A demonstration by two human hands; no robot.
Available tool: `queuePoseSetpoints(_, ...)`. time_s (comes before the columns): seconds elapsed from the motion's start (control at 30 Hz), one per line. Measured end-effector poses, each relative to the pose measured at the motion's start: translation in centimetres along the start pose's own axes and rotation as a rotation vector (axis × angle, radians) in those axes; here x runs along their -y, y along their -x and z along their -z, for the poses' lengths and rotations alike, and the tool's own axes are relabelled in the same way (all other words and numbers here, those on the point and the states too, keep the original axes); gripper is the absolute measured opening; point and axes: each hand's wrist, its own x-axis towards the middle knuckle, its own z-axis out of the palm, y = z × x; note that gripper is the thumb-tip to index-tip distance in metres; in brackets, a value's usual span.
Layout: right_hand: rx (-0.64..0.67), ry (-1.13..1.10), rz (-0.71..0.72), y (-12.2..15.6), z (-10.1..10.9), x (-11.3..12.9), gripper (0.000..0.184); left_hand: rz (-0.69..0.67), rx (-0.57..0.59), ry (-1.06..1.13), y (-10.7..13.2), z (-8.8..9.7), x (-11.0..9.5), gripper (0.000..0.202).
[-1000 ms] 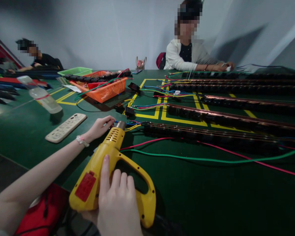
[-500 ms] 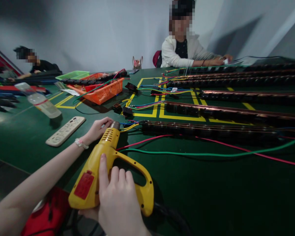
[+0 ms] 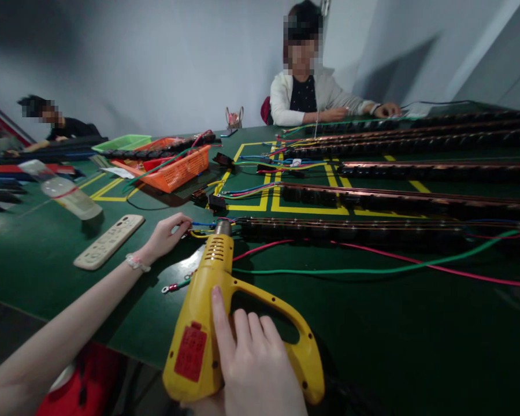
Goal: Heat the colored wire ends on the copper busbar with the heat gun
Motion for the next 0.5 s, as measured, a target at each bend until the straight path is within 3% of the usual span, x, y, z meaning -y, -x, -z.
queuePoseSetpoints(0.13, -0.05, 0.042, 0.023, 1.1, 0.2, -1.5, 0.05, -0.081, -0.03, -0.058, -0.1, 0.0, -0.1, 0.029)
queuePoseSetpoints(0.27, -0.069, 0.092, 0.051, 2.1, 0.6, -2.7, 0.05, -0.163, -0.033, -0.128, -0.7, -0.5, -0.7, 0.027)
queuePoseSetpoints(0.4, -0.069, 0.113, 0.066, 3.2, 1.2, -3.7, 0.051, -0.277, 0.02, -0.114, -2.5, -2.2, -3.4, 0.027)
queuePoseSetpoints(0.5, -0.07, 0.142, 0.062, 4.3, 1.4, -4.4, 0.052, -0.383, 0.138, -0.153, -4.2, -3.9, -6.1, 0.033)
